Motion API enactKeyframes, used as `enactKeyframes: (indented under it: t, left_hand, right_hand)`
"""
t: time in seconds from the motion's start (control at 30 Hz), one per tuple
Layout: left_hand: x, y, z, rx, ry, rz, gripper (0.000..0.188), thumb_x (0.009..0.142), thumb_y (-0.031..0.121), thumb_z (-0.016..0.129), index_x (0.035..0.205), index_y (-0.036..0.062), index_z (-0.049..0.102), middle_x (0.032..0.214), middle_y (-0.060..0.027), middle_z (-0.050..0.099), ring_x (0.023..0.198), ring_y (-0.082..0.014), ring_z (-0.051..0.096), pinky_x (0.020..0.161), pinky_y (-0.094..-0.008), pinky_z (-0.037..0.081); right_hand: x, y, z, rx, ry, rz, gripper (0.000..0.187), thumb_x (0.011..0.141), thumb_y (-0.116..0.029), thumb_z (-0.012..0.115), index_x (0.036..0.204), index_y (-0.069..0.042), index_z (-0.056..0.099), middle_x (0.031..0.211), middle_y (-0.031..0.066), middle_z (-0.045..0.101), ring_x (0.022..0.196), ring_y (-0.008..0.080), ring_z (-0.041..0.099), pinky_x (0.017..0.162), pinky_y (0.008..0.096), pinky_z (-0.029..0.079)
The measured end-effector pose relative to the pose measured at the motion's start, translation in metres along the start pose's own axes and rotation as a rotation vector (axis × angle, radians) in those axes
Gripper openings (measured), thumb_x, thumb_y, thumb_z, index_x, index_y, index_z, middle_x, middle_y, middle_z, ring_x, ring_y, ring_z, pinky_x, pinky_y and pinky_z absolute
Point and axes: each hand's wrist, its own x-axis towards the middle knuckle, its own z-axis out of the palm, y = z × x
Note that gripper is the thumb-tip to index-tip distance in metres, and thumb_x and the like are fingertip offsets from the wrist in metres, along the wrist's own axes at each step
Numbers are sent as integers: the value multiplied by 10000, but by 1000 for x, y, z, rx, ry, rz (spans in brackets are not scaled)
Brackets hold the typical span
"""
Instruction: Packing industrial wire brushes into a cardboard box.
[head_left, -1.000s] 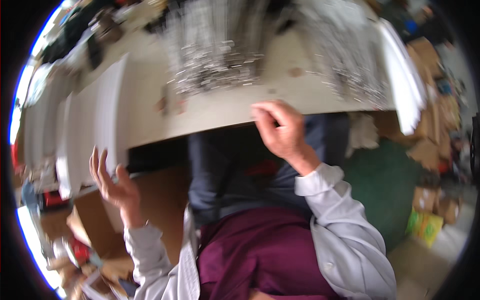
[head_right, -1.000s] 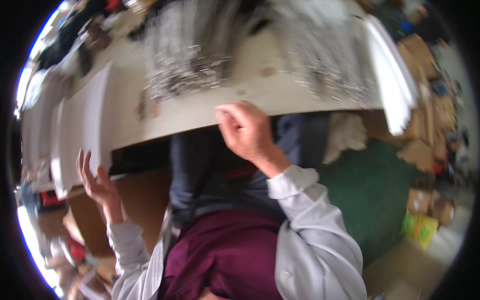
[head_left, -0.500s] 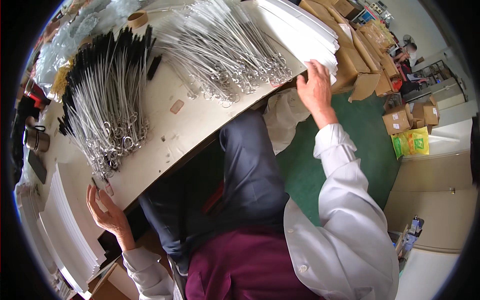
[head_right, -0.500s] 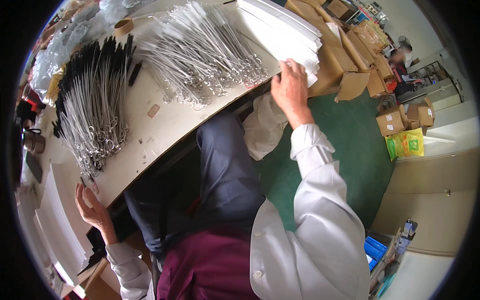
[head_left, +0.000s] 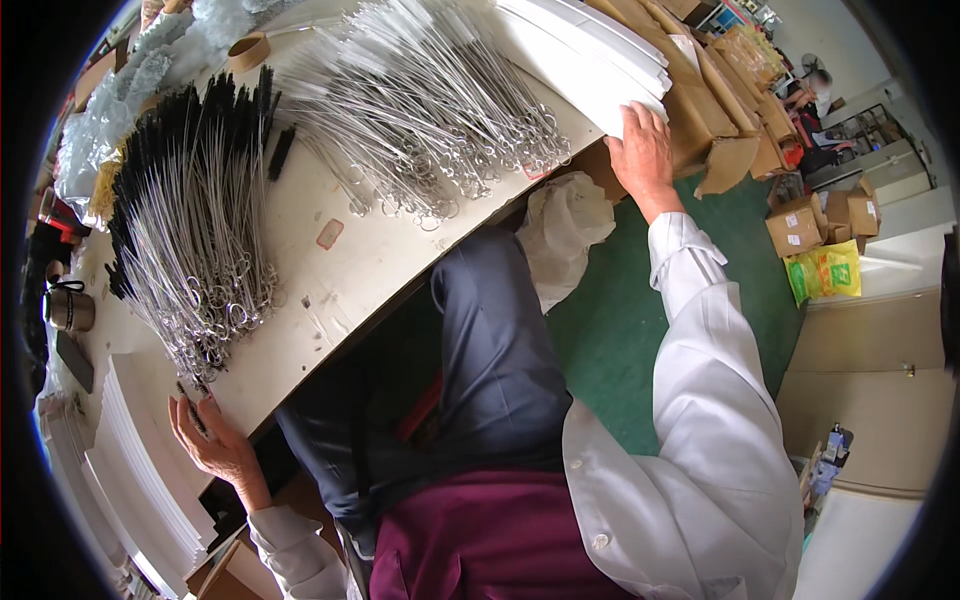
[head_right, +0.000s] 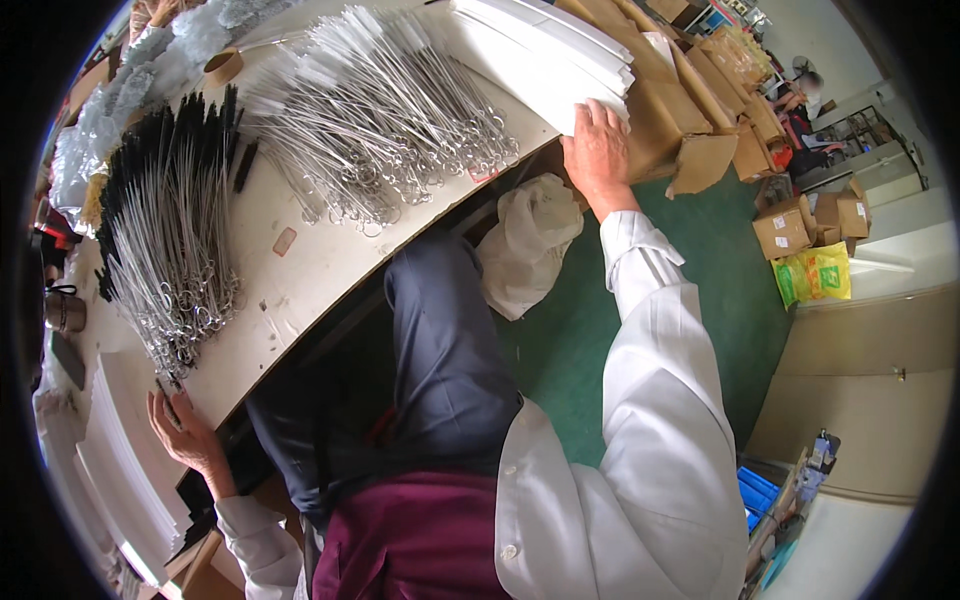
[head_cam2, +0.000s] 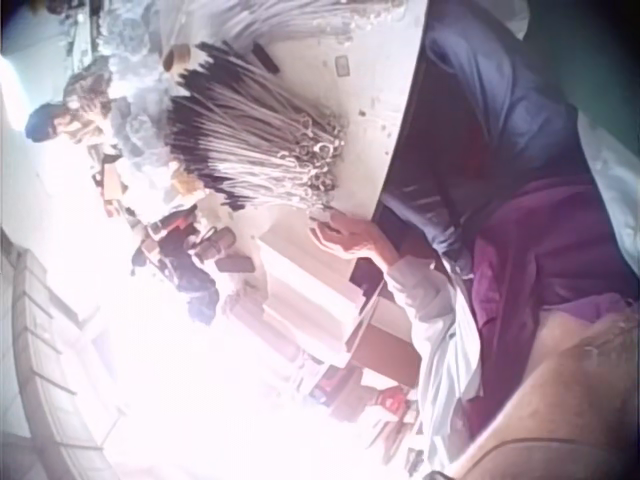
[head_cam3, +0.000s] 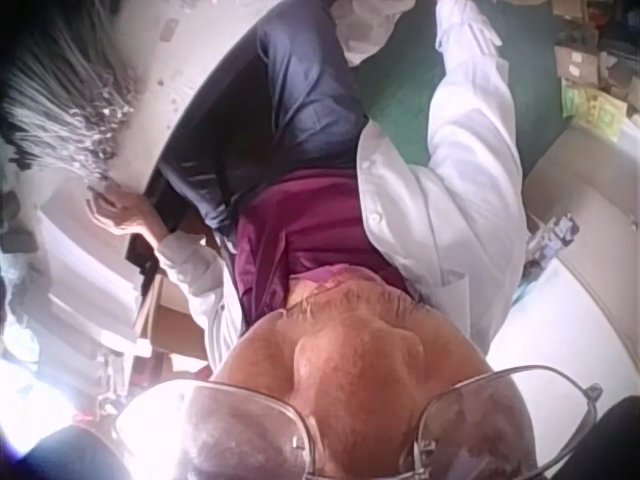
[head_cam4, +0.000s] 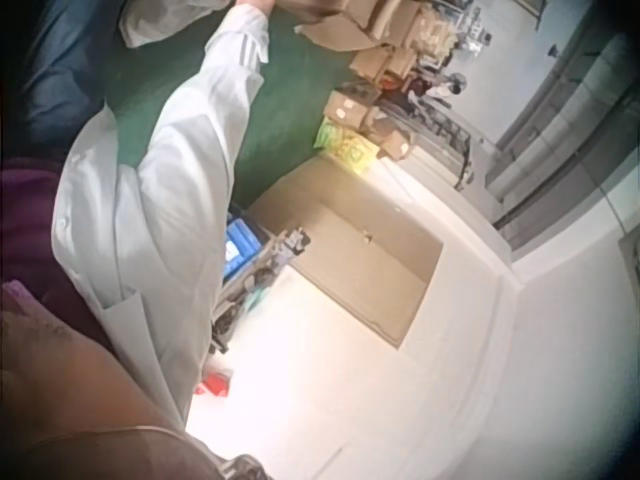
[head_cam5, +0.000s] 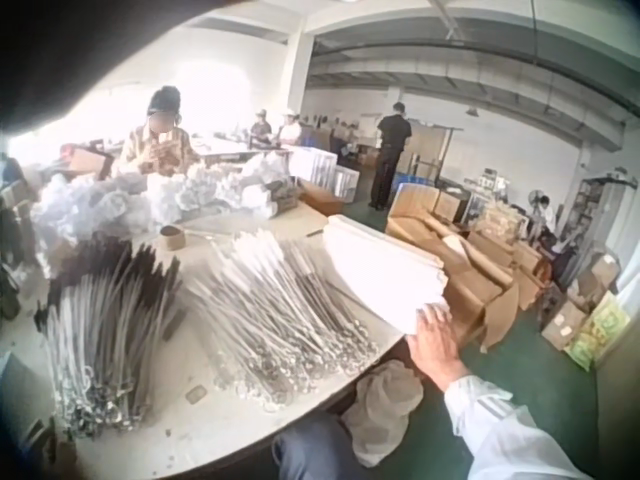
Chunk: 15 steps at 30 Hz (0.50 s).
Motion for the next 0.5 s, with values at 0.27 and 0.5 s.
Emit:
enactKeyframes:
  t: [0.27,0.5]
  left_hand:
    - [-1,3,0,43,9,3,315,966,162,689,1240,6,674,1351,-217,651,1231,-388,637,1007,-454,517]
    - [-4,0,1,38,-4,-30,339,958,163,696,1261,17,662,1347,-195,658,1229,-376,640,1031,-453,504]
  right_hand:
    - [16,-13,-17,-71,-115,109,606,777,-175,830,1315,-32,590,1312,157,603,1263,348,541,1116,475,398]
    - [20,-19,-23,-78,-218,208,597,794,-163,785,1328,-5,573,1324,200,590,1303,361,523,1159,460,377]
